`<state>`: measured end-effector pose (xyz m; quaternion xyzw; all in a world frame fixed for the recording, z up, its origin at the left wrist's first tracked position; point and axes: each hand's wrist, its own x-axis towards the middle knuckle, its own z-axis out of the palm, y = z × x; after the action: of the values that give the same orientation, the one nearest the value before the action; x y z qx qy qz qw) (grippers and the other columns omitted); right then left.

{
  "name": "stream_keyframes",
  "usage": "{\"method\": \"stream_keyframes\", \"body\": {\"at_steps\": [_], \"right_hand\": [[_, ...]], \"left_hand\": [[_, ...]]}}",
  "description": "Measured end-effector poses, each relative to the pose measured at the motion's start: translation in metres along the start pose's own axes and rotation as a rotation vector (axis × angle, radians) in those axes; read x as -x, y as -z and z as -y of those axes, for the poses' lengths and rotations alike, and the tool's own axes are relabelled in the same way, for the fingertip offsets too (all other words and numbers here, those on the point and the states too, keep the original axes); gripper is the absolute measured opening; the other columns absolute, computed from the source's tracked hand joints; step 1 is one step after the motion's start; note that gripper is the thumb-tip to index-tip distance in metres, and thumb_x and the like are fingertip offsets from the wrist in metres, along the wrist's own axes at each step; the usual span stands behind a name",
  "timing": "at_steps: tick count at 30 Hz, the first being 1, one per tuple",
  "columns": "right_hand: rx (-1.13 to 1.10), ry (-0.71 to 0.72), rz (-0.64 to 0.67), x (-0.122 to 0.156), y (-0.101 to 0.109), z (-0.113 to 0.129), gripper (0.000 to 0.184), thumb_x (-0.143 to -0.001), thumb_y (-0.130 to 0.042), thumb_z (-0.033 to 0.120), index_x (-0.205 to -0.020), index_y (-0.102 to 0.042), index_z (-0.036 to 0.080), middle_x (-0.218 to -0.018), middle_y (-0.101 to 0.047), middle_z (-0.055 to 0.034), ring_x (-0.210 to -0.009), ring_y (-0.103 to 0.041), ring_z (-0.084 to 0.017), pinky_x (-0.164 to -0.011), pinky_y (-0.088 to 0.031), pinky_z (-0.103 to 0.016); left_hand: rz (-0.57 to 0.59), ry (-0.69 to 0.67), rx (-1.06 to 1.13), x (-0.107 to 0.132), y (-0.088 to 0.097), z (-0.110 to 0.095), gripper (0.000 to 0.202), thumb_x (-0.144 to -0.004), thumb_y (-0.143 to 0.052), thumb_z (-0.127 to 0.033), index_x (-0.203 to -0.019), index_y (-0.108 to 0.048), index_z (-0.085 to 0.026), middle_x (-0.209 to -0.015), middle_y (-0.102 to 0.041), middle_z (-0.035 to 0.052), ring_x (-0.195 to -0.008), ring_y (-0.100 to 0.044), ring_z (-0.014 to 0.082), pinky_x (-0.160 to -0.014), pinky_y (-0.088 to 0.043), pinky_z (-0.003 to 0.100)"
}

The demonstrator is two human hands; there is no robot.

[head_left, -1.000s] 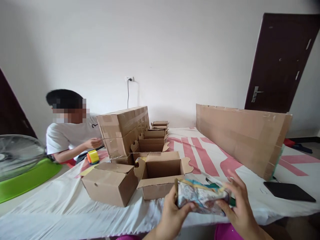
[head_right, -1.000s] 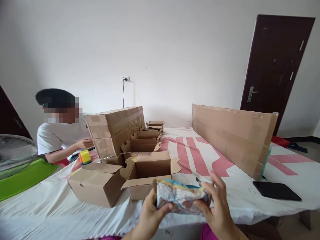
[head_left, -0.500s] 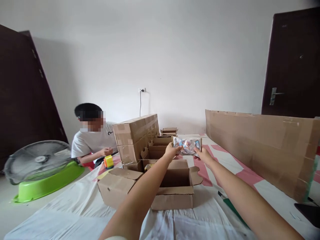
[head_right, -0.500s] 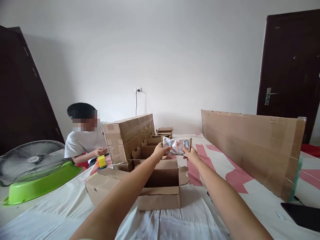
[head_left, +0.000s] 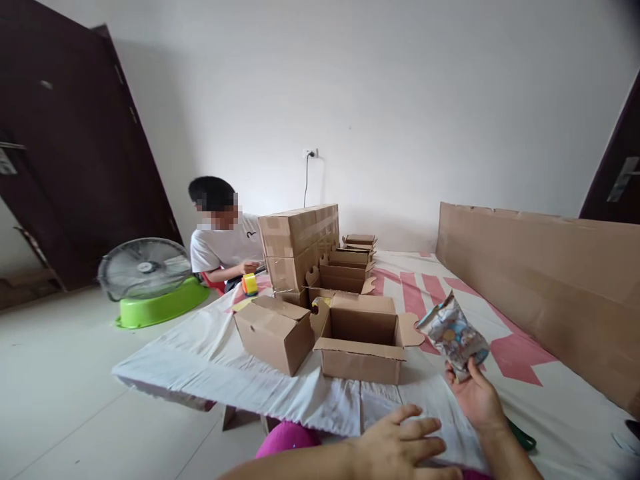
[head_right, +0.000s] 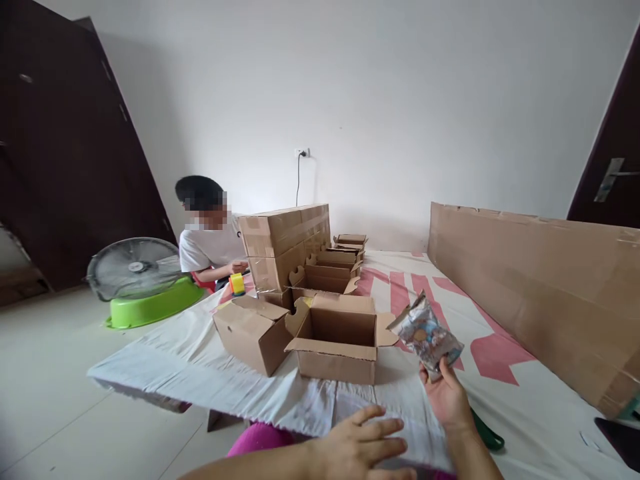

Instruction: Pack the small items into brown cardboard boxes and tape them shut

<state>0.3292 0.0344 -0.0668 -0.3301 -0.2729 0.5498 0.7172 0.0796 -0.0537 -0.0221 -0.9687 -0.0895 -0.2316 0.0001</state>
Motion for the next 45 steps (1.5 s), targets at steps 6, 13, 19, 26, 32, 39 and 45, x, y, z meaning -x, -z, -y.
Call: {"method": "stream_keyframes", "body": {"at_steps": [6,13,19,26,32,39,45], "right_hand": [[-0.024,-0.094,-0.006,0.013,-0.001,-0.026,0.034,-0.066,-0.075,0.049,-0.087,-0.064,0.024,-0.078,-0.069,0.0006,-0.065,-0.062,-0.017,-0.056,-0.050,-0.033],[-0.016,-0.084,-0.081,0.003,0.004,-0.032,0.031,-0.066,-0.075,0.045,-0.087,-0.061,0.026,-0.076,-0.067,0.0043,-0.062,-0.061,-0.014,-0.053,-0.049,-0.028],[-0.042,-0.060,-0.100,0.008,0.005,-0.028,0.031,-0.068,-0.075,0.045,-0.087,-0.061,0.026,-0.075,-0.066,0.0052,-0.062,-0.060,-0.012,-0.051,-0.048,-0.026],[-0.063,-0.081,-0.123,0.011,0.002,-0.032,0.032,-0.066,-0.078,0.042,-0.092,-0.064,0.028,-0.088,-0.068,0.0043,-0.067,-0.062,-0.012,-0.055,-0.052,-0.026],[-0.005,-0.054,-0.096,0.010,-0.004,-0.041,0.032,-0.069,-0.076,0.042,-0.098,-0.065,0.031,-0.099,-0.069,0.0035,-0.074,-0.064,-0.013,-0.058,-0.055,-0.027],[0.035,-0.044,-0.094,0.010,-0.006,-0.049,0.034,-0.065,-0.079,0.041,-0.093,-0.065,0.030,-0.095,-0.070,0.0033,-0.073,-0.065,-0.014,-0.058,-0.057,-0.026],[0.153,-0.059,-0.027,0.019,-0.005,-0.040,0.047,-0.059,-0.082,0.045,-0.099,-0.066,0.029,-0.099,-0.069,0.0011,-0.081,-0.064,-0.017,-0.062,-0.055,-0.027]], "left_hand": [[0.129,0.613,-0.071,0.017,-0.030,0.047,0.056,-0.094,-0.041,-0.044,-0.147,-0.030,-0.032,-0.158,-0.021,0.0079,-0.147,-0.011,0.0319,-0.113,0.000,0.067],[0.015,0.884,-0.091,0.021,-0.041,0.062,0.063,-0.089,-0.045,-0.038,-0.149,-0.024,-0.035,-0.158,-0.020,0.0010,-0.147,-0.010,0.0309,-0.109,0.014,0.069],[-0.245,1.268,-0.060,0.019,-0.045,0.059,0.078,-0.077,-0.059,-0.034,-0.148,-0.028,-0.021,-0.150,-0.035,0.0161,-0.139,-0.029,0.0363,-0.113,-0.018,0.058],[-0.612,1.518,0.001,0.030,-0.022,0.098,0.073,-0.074,-0.067,-0.031,-0.133,-0.029,-0.010,-0.128,-0.043,0.0194,-0.123,-0.045,0.0304,-0.107,-0.033,0.041],[-0.556,1.555,-0.085,0.018,-0.028,0.142,0.066,-0.077,-0.066,-0.029,-0.131,-0.031,-0.012,-0.126,-0.043,0.0182,-0.123,-0.046,0.0314,-0.104,-0.034,0.040],[-0.573,1.575,-0.018,0.018,-0.003,0.217,0.063,-0.076,-0.066,-0.019,-0.131,-0.037,-0.014,-0.132,-0.044,0.0186,-0.129,-0.043,0.0332,-0.105,-0.031,0.044],[-0.563,1.472,0.170,0.043,-0.014,0.210,0.069,-0.067,-0.066,-0.006,-0.131,-0.042,-0.017,-0.137,-0.047,0.0155,-0.125,-0.050,0.0272,-0.104,-0.037,0.035]]}}
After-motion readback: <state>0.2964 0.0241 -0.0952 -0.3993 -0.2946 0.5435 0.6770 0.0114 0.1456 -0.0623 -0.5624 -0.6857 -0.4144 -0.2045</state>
